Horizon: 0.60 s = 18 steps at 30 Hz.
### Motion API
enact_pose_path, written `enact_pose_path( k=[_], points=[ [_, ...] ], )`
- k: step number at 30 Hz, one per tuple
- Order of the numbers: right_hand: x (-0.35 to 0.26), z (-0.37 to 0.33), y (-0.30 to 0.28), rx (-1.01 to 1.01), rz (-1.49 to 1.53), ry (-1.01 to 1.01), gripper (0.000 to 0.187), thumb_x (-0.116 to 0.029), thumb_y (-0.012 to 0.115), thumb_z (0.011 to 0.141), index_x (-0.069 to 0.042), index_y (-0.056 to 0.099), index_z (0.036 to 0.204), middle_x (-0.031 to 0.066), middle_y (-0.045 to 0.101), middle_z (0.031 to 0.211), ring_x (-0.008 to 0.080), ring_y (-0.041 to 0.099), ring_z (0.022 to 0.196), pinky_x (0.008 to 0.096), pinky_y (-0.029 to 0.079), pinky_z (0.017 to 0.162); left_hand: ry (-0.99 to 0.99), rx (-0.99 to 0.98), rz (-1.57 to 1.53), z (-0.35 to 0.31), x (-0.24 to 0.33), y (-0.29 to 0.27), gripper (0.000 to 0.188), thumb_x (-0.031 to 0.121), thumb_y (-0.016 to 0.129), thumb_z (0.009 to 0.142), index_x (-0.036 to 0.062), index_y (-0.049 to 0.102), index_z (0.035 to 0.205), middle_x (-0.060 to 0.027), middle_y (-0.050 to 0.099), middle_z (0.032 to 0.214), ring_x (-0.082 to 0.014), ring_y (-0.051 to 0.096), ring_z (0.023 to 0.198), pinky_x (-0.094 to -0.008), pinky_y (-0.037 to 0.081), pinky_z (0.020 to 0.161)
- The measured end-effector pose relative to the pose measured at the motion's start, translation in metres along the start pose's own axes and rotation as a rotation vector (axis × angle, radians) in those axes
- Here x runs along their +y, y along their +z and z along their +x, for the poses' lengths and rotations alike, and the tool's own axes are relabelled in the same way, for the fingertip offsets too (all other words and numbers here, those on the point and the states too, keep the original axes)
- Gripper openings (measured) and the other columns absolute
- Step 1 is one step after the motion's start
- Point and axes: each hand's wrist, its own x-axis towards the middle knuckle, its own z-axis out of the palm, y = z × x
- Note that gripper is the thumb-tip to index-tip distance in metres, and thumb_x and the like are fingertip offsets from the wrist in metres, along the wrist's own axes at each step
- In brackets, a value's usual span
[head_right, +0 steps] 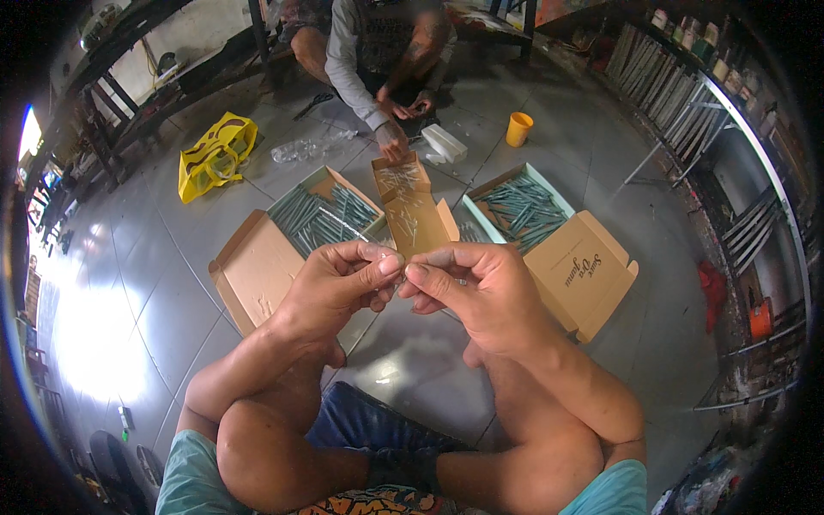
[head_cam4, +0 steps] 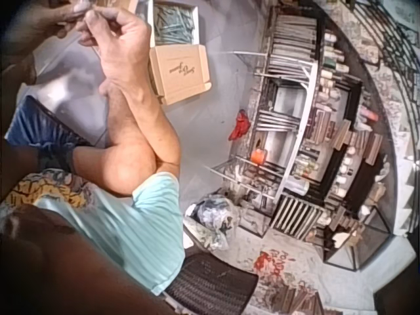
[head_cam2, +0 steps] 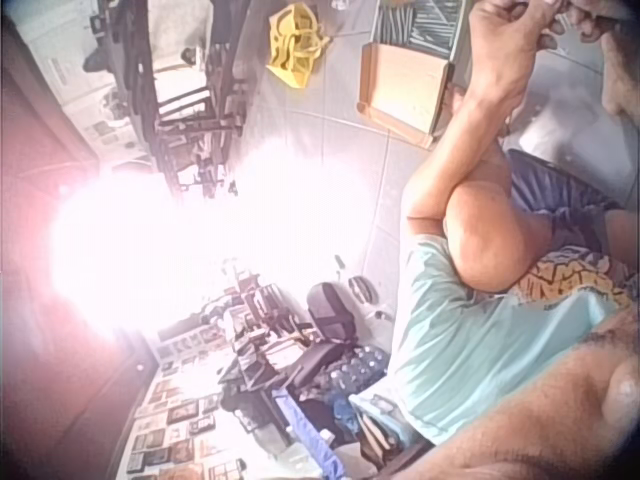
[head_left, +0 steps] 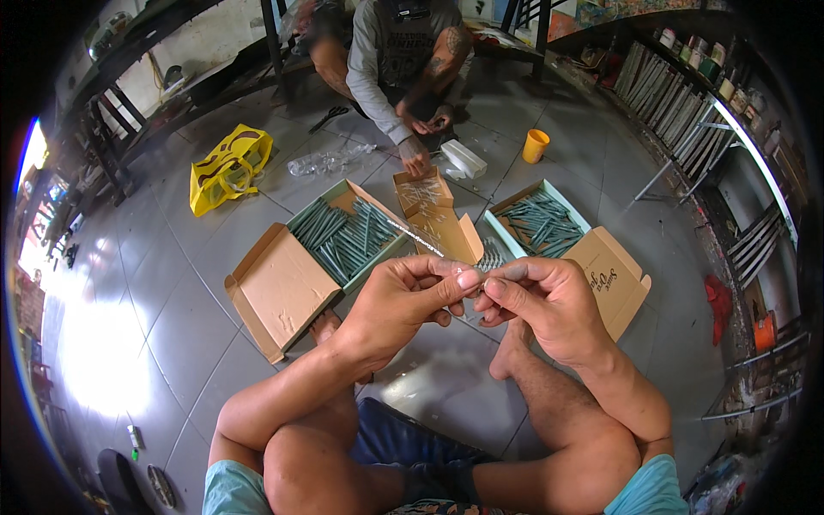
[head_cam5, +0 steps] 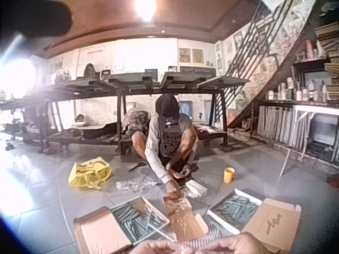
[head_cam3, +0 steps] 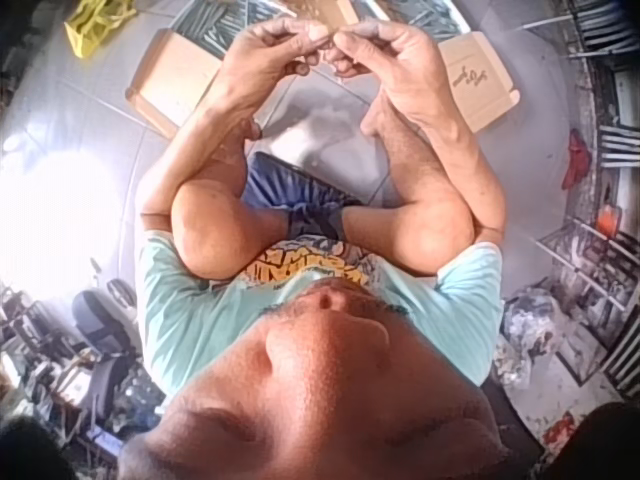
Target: The person picks up a green plastic component, slides a small metal spring over it, and then attaches a clear plastic fastener to the end.
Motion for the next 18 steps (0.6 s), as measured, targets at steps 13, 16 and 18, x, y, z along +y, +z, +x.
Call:
enact_pose_path(
  k=[13,16,18],
  points=[
    [-0.0014,-0.0018,0.0009,0.017,-0.011,0.002,0.027,-0.022,0.069,0.094,0.003,0.07,0.105,0.0097,0.073,0.088,0.0123,0.069,0.076,0.0234,0.057,0.07,0.007,-0.006,-0.026,0.0,0.001,0.0023,0.028,0.028,0.073,0.092,0.0023,0.07,0.102,-0.0011,0.068,0.086,-0.0056,0.058,0.073,-0.0198,0.048,0.067],
    [-0.0029,-0.0015,0.0022,0.01,0.007,-0.01,0.026,-0.021,0.069,0.094,0.003,0.071,0.104,0.0096,0.073,0.087,0.0121,0.069,0.075,0.0233,0.057,0.07,0.003,-0.004,-0.035,-0.0006,0.0008,0.0021,0.028,0.028,0.073,0.092,0.0026,0.07,0.102,-0.001,0.068,0.086,-0.0055,0.058,0.073,-0.0198,0.048,0.067],
    [-0.0032,-0.0017,0.0028,0.009,0.015,-0.015,0.026,-0.021,0.069,0.094,0.003,0.071,0.103,0.0096,0.073,0.087,0.0119,0.069,0.075,0.0231,0.057,0.07,-0.001,-0.007,-0.043,-0.0009,0.0009,0.0021,0.028,0.028,0.073,0.091,0.0027,0.07,0.102,-0.0008,0.068,0.086,-0.0054,0.058,0.073,-0.0197,0.048,0.068]
  ],
)
